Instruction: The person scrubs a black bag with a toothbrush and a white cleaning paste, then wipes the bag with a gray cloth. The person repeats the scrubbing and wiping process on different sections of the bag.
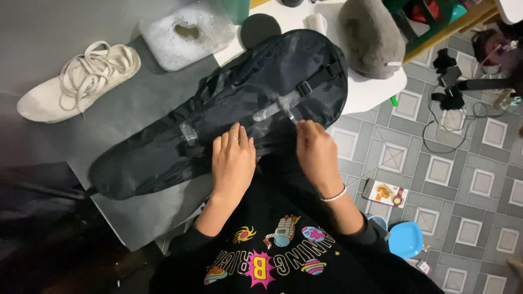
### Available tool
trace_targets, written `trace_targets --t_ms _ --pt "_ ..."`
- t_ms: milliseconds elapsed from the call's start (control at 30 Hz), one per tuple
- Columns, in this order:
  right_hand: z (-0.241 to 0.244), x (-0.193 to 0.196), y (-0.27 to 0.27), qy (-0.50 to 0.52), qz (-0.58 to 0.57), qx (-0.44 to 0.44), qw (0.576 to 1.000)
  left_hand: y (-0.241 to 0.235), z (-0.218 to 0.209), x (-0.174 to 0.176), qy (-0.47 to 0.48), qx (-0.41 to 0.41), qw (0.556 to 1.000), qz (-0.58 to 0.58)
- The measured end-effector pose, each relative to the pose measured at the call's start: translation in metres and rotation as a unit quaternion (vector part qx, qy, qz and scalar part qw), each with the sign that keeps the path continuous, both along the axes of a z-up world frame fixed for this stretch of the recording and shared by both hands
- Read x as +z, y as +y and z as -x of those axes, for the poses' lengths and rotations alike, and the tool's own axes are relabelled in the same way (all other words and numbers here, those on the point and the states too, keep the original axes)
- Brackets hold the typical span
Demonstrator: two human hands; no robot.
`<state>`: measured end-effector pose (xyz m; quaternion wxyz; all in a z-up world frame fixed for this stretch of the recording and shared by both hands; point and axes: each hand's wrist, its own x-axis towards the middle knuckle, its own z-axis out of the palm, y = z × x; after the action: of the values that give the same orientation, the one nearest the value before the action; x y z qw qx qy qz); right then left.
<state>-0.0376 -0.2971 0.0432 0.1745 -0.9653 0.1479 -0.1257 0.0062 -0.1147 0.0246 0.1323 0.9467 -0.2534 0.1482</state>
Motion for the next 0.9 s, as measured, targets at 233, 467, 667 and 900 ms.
trace_targets --t_ms 233,467,667,900 --pt "-0.046 0.040 0.000 -0.066 -0.119 0.100 0.986 0.004 -0.002 0.008 0.017 0.021 1.000 0.001" --pt "-0.173 0.064 0.029 -0.113 -0.048 0.269 0.955 -0.002 -0.006 -0.009 0.001 -0.005 0.997 -0.074" --pt "-0.267 -0.021 0.045 -0.008 0.140 0.211 0.967 -0.003 -0.016 -0.012 0.006 -0.013 0.999 -0.043" --pt "-0.193 0.040 0.026 -0.104 -0.034 0.260 0.959 0.029 -0.028 -0.004 0.028 -0.049 0.998 0.005"
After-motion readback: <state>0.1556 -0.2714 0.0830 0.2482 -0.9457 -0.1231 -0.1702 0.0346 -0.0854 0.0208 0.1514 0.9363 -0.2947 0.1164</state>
